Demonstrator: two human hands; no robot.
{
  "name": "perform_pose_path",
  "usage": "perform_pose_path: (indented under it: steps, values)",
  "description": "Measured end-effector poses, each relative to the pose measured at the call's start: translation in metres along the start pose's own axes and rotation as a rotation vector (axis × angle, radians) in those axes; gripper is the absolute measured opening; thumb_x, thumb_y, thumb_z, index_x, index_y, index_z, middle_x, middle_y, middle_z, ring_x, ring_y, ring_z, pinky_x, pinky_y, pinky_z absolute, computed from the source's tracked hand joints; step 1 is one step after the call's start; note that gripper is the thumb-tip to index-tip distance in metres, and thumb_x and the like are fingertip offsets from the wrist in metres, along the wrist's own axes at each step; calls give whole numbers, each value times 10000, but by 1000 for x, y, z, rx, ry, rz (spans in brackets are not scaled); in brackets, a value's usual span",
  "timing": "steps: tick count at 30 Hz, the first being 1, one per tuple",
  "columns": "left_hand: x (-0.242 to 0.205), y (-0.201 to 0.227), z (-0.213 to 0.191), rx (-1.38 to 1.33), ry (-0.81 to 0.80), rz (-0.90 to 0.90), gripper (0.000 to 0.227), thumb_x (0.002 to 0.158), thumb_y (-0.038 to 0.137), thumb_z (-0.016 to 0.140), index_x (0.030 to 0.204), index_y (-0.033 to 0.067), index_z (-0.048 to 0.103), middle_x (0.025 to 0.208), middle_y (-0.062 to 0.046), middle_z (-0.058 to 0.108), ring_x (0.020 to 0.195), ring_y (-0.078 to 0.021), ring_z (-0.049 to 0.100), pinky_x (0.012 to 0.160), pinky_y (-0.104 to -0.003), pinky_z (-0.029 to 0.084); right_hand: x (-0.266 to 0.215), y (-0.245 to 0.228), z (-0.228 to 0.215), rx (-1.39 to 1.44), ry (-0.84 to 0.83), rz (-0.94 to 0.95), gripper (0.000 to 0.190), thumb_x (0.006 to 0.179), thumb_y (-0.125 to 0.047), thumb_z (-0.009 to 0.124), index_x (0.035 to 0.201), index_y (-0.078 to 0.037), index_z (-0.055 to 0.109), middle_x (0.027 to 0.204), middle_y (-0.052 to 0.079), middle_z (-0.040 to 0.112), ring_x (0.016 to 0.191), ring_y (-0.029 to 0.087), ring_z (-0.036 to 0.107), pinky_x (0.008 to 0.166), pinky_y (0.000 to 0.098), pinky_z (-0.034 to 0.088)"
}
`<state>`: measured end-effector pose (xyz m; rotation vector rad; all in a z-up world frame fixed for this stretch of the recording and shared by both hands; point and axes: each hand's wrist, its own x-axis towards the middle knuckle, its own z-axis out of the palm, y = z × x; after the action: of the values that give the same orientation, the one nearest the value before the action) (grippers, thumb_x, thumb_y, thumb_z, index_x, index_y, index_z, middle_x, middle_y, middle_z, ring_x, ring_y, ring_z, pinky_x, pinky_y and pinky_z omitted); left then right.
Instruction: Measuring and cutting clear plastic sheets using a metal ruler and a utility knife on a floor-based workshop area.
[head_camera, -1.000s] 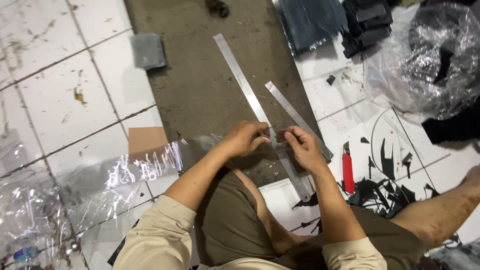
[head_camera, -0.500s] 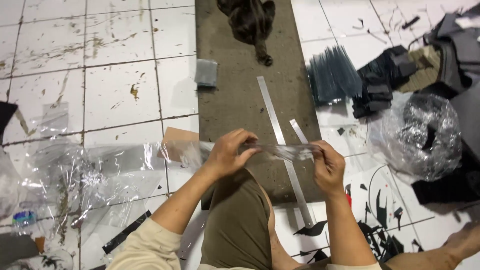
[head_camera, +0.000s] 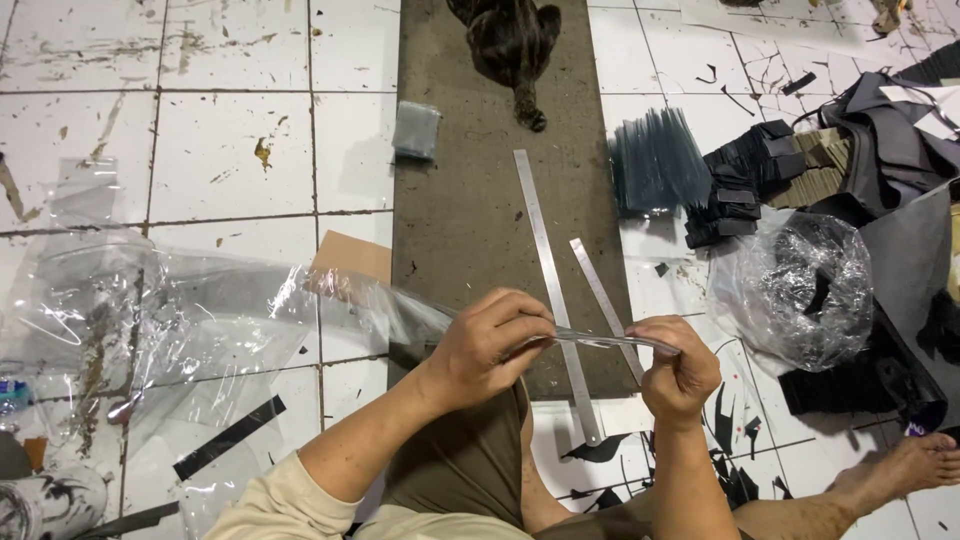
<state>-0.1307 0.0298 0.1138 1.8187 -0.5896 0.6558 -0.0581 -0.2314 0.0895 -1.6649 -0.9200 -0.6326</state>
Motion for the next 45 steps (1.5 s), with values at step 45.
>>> perform_pose_path:
  steps: [45]
  values:
    - [-33,47,20,331,59,89,186,846,18,744,1031,30,727,981,-78,666,889,-216,617,853,-375,506,-46,-39,-19,-103,16,71,370,603,134,475,922,20,626,811,137,696,771,257,693,778,340,575]
